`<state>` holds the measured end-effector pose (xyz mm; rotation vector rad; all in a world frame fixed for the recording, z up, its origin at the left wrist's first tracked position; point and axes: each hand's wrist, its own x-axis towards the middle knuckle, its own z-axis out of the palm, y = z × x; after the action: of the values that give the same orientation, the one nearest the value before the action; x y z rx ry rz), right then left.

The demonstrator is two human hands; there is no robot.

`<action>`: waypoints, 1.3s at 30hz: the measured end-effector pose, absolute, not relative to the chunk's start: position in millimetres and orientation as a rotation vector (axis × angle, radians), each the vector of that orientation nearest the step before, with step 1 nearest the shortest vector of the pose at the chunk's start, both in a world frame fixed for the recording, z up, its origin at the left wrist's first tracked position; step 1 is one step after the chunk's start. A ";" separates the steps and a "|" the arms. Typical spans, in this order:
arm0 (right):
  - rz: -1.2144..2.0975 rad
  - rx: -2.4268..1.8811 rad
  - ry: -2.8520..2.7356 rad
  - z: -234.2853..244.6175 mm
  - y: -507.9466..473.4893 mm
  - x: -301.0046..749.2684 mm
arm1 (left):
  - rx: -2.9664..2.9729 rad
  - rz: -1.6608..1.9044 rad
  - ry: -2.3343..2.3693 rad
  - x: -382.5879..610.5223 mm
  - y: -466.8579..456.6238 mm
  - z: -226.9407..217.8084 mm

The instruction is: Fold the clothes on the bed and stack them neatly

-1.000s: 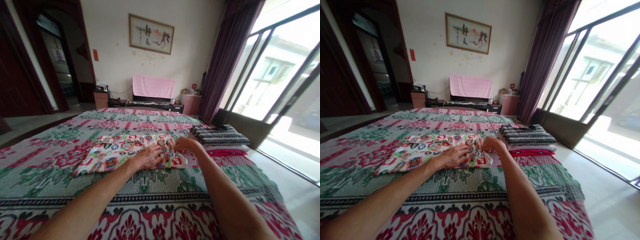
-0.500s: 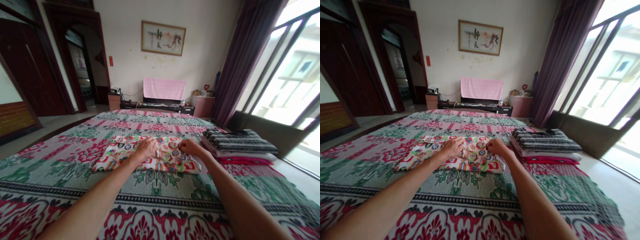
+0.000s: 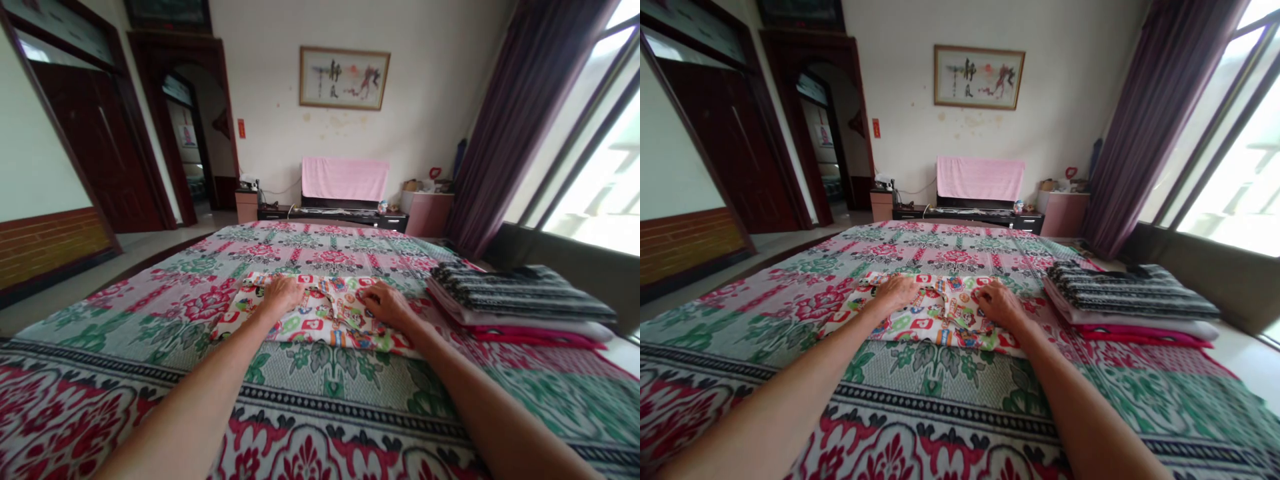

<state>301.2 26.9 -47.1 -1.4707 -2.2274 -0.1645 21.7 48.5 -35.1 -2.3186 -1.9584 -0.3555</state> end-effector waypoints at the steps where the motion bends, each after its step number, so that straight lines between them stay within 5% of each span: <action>1: -0.161 -1.454 -2.207 -49.6 27.6 302.6 | -2.311 -0.338 -1.944 15.8 49.1 -33.9; 16: -0.098 -1.491 -2.149 -54.6 31.4 304.9 | -2.009 -0.420 -2.285 -80.9 43.8 -13.1; 21: -0.112 -1.611 -2.260 -35.8 31.7 292.7 | -2.023 -0.434 -2.742 -113.5 41.5 -7.8; 34: 0.185 -1.212 -2.424 -2.0 73.0 85.0 | -2.437 -0.133 -2.973 -130.7 24.2 8.4; 39: 0.279 -1.380 -2.514 -9.3 90.7 35.0 | -2.449 -0.010 -2.904 -130.2 28.2 4.7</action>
<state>35.0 90.7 -9.3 -1.3796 -2.5141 0.2790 -130.2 28.2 4.7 -2.4492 -2.9042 -0.0098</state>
